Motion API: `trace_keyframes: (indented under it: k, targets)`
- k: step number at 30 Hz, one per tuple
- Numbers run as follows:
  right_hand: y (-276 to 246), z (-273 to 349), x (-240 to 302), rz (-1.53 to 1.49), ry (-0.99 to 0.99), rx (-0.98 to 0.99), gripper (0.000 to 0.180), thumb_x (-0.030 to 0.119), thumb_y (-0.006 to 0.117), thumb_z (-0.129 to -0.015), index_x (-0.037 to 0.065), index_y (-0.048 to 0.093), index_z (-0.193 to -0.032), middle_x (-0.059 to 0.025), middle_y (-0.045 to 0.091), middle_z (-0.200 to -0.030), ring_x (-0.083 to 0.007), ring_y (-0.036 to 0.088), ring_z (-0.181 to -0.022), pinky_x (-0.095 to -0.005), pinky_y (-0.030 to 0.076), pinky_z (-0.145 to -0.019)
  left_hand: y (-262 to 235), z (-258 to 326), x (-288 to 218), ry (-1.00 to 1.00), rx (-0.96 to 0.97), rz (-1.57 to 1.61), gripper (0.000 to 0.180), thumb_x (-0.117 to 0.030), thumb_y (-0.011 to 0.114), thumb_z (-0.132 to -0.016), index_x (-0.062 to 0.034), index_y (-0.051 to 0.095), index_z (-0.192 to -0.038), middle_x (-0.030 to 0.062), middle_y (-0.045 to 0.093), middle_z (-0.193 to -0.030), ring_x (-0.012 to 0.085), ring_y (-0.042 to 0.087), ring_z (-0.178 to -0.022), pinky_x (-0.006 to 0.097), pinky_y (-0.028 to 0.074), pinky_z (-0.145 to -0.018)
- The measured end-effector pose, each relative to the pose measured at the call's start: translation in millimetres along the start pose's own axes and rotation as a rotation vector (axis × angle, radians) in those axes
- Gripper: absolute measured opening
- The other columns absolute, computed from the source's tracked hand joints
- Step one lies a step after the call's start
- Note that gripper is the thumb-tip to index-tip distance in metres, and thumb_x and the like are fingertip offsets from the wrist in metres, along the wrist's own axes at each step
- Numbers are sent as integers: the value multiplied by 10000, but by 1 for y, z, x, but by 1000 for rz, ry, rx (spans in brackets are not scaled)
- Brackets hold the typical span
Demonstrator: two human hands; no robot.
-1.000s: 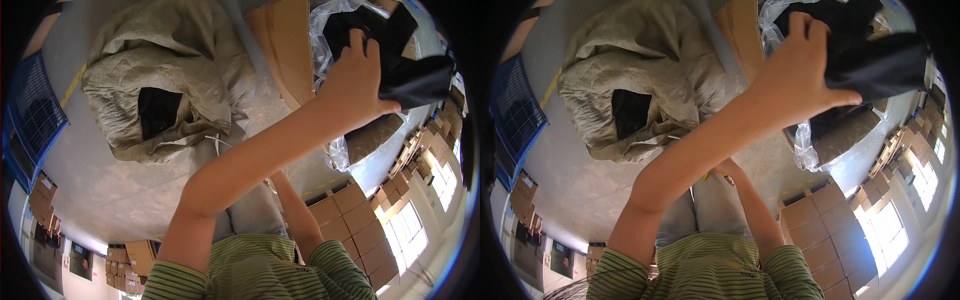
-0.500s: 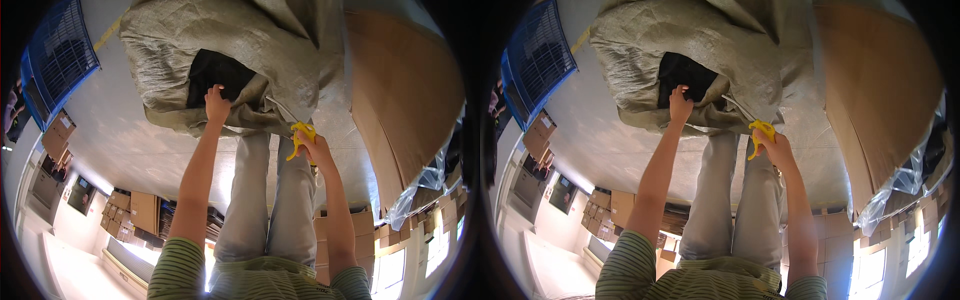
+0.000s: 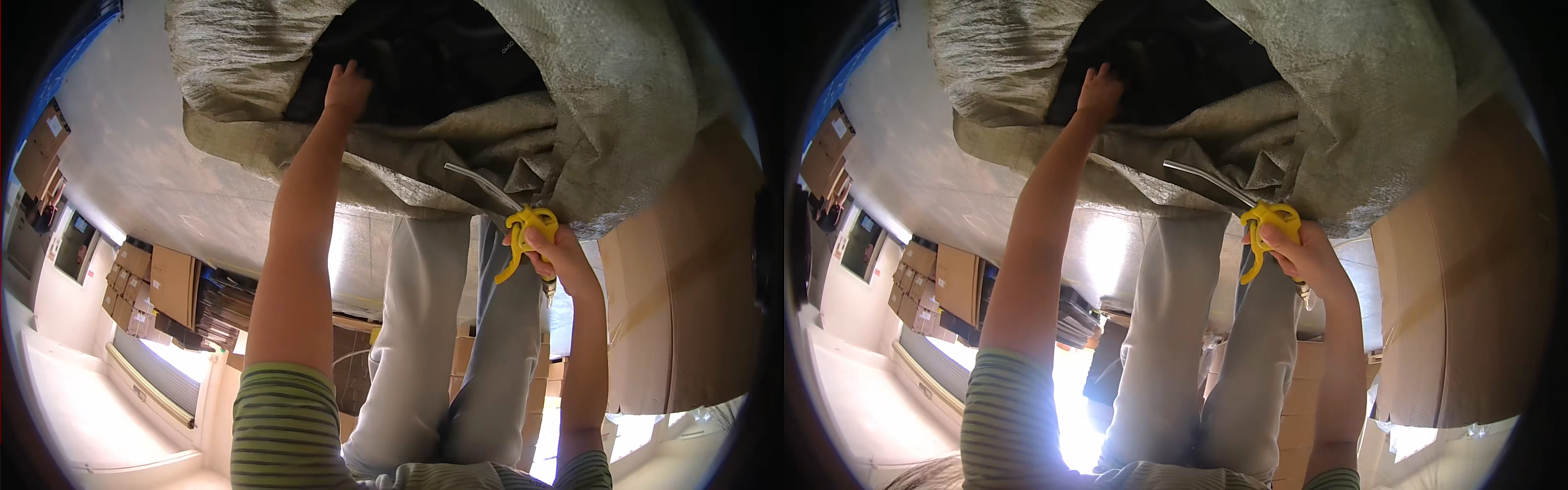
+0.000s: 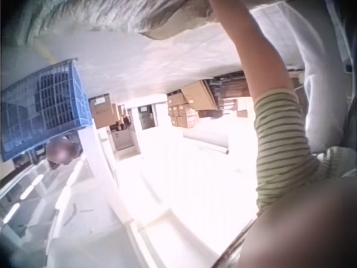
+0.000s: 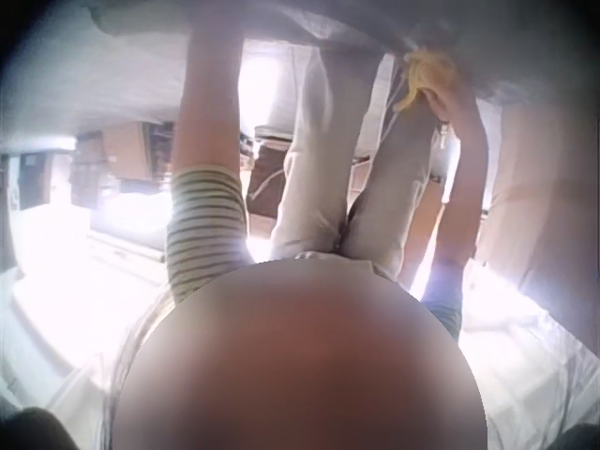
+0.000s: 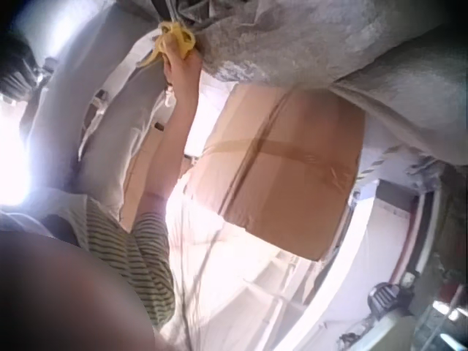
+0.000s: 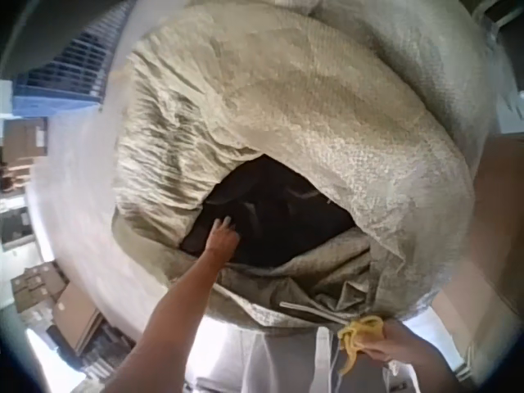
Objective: Using an air blow gun to remove dust from black fabric pieces and sorting them into a box.
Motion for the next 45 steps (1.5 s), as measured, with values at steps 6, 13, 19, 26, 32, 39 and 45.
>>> trace_keyframes:
  k: [6, 13, 19, 26, 32, 39, 45]
  targets:
    - [10, 2, 30, 95, -362, -285, 392, 406, 593, -840, 20, 604, -908, 2, 541, -610, -67, 518, -535, -215, 412, -534, -66, 63, 5, -42, -445, 302, 432, -232, 735, -611, -60, 596, -982, 79, 611, -990, 279, 432, -1124, 411, 311, -955]
    - [28, 32, 59, 173, -198, -571, 394, 410, 603, -824, 17, 582, -805, -10, 513, -530, -91, 499, -436, -255, 390, -421, -118, 147, 55, -268, -560, 1801, 515, -123, 728, -725, 48, 475, -1140, 81, 581, -1063, 139, 540, -973, 248, 435, -836]
    - [57, 43, 89, 262, -219, -329, 468, 491, 610, -787, 28, 567, -728, -9, 470, -470, -99, 462, -385, -248, 356, -390, -127, 192, 38, -81, -236, 1426, 662, 1, 707, -707, 60, 377, -1278, 113, 575, -1122, 189, 534, -1017, 280, 427, -853]
    - [57, 61, 87, 441, -221, -286, 474, 516, 597, -786, 56, 551, -677, -13, 473, -476, -108, 478, -406, -263, 363, -406, -117, 217, 26, -303, -108, 2263, 367, -143, 640, -820, 1, 523, -1137, 62, 610, -1037, 156, 577, -943, 280, 441, -844]
    - [69, 71, 84, 139, -219, -174, 436, 474, 591, -808, 44, 560, -740, -5, 445, -466, -95, 445, -379, -247, 359, -396, -86, 211, -8, 831, 299, 2980, 206, -189, 549, -849, -46, 561, -997, 75, 566, -728, 228, 570, -678, 293, 482, -647]
    - [49, 76, 49, 131, -49, -101, 450, 472, 607, -795, 26, 556, -753, -10, 450, -486, -83, 442, -383, -228, 391, -400, -61, 189, -12, -509, 188, 2453, 382, -388, 566, -827, -26, 588, -948, 89, 569, -680, 251, 555, -620, 308, 462, -622]
    - [10, 87, 37, 32, -249, -356, 447, 469, 609, -795, 24, 581, -763, -20, 486, -525, -93, 480, -431, -229, 413, -427, -157, 225, 18, -794, -594, 1189, 575, -485, 690, -714, 42, 580, -915, 158, 632, -825, 299, 606, -806, 364, 456, -734]
Point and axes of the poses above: each hand's wrist, its own z-axis away from the middle knuckle, its own y-axis out of the palm, x = y × z, the point moved 8 cm from there along -z, towards the middle knuckle
